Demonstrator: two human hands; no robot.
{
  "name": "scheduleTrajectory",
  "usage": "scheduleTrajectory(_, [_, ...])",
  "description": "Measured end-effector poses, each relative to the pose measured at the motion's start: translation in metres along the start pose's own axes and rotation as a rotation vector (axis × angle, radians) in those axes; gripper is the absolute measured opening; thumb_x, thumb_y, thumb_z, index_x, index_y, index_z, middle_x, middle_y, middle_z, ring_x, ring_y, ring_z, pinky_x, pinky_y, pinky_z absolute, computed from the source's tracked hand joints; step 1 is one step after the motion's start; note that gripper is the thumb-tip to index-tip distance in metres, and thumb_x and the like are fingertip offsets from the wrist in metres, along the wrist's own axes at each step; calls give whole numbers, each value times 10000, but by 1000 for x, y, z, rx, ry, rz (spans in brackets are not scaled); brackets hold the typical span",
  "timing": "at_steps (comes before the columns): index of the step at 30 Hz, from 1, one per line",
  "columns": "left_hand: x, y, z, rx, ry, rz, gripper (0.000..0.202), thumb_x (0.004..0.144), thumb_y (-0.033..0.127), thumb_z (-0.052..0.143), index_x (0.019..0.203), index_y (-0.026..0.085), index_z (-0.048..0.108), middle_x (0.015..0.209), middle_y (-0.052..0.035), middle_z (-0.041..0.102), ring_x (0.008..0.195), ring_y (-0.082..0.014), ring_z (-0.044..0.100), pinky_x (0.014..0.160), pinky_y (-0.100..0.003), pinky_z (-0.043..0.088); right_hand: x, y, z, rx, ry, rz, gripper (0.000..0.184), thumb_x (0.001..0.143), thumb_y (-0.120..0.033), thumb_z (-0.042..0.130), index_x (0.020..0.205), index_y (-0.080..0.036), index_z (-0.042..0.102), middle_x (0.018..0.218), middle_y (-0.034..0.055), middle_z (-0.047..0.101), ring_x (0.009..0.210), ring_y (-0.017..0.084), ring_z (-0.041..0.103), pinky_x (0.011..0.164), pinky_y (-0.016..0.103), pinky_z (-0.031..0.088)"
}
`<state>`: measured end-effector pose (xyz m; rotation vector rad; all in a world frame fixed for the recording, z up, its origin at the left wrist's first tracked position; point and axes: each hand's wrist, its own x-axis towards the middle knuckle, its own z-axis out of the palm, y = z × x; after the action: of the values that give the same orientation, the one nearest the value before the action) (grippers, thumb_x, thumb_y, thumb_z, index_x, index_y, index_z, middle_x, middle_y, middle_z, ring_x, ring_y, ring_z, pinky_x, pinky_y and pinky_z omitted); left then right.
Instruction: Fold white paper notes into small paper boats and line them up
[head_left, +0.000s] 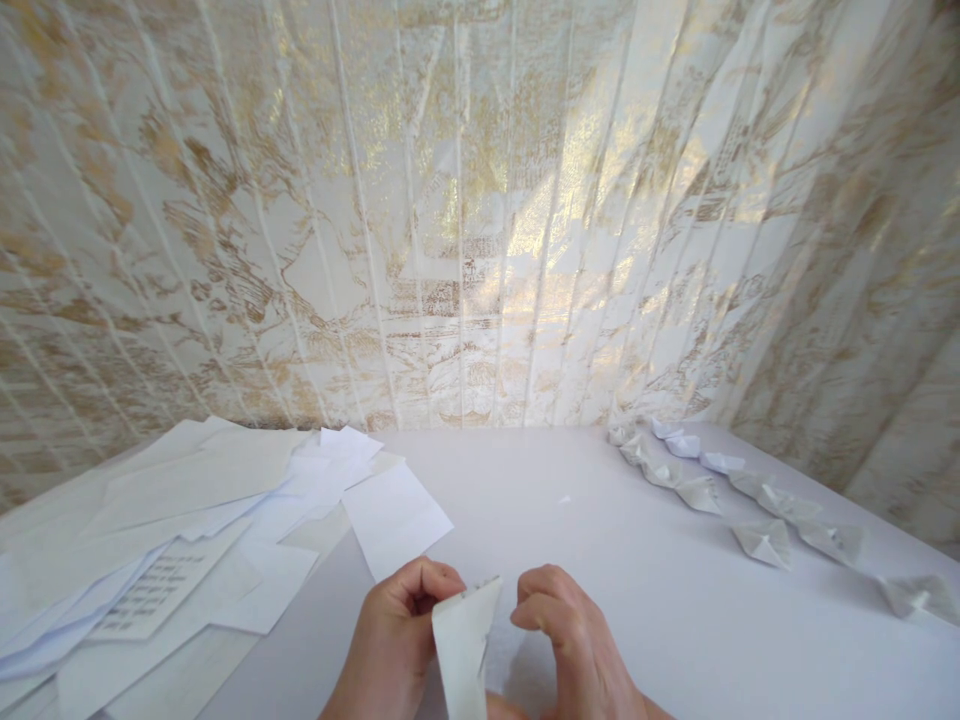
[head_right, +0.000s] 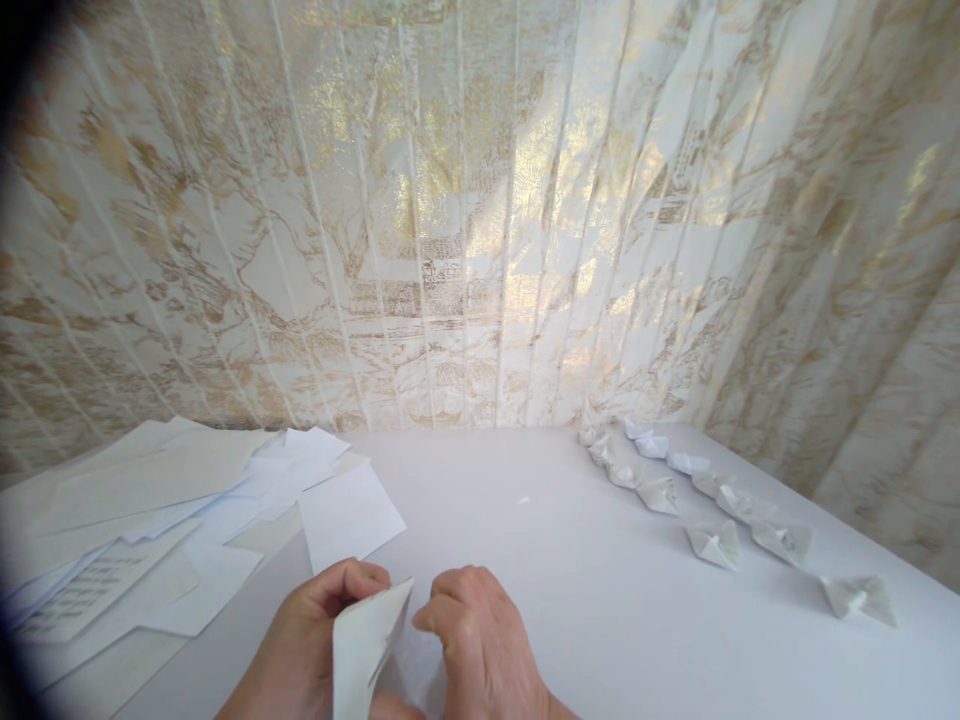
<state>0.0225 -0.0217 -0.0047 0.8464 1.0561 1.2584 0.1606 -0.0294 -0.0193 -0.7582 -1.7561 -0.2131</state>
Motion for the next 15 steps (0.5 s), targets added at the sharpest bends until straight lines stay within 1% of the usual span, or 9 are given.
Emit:
scheduleTrajectory(2, [-2,0,2,0,1,-34,103,468,86,630,456,145,545,464,48,546,435,-77,419,438,-191,319,0,-3,2,-28,86,72,153,796,-307,477,856,-191,399,691,30,458,555,172,467,468,295,413])
scheduleTrajectory(3, [-3,-1,3,14,5,-48,109,470,98,634,449,146,538,448,45,542,427,-78,412,433,-194,316,0,-3,3,-34,61,47,177,787,-317,497,858,-190,396,686,27,458,545,167,462,455,286,412])
scheduleTrajectory(4, [-3,-1,3,34,3,-61,124,471,107,640,442,148,527,427,45,532,415,-78,404,424,-195,306,1,-3,3,-27,-5,-13,209,778,-325,521,870,-187,394,682,23,460,535,158,460,441,272,414])
scheduleTrajectory(5, [-4,-2,4,54,1,-68,147,470,112,650,435,152,513,408,46,520,405,-77,396,414,-195,293,2,-3,3,-33,-25,-36,224,769,-323,532,875,-186,390,676,19,460,528,154,458,434,268,416])
scheduleTrajectory(6, [-4,-3,3,69,-5,-69,171,468,114,662,432,155,500,391,50,506,398,-77,391,410,-194,283,3,-2,2,-37,-35,-49,219,762,-300,536,877,-186,388,668,13,458,518,149,452,428,263,417])
scheduleTrajectory(9, [-3,-4,3,99,-34,-86,263,418,116,731,406,158,472,358,61,461,389,-73,373,404,-197,274,6,0,-1,-41,-31,-61,221,699,-152,525,876,-183,396,668,15,469,532,149,461,441,261,432])
scheduleTrajectory(11, [-1,-5,3,97,-64,-109,298,400,131,763,395,157,467,359,66,437,394,-69,359,403,-199,281,7,1,-3,-28,-41,-88,248,669,-105,516,880,-176,405,664,21,477,539,151,464,444,260,434])
scheduleTrajectory(13, [-1,-7,2,79,-127,-153,278,434,163,767,421,156,489,386,61,440,411,-78,373,399,-199,288,6,2,-4,-21,-49,-102,251,669,-81,525,875,-171,415,650,25,484,540,153,463,447,260,432])
scheduleTrajectory(15, [-1,-10,1,21,-204,-210,237,482,179,756,468,157,520,433,46,461,448,-98,417,402,-202,304,5,2,-4,-9,-47,-100,218,693,-69,536,855,-170,431,634,28,496,540,153,469,454,259,426])
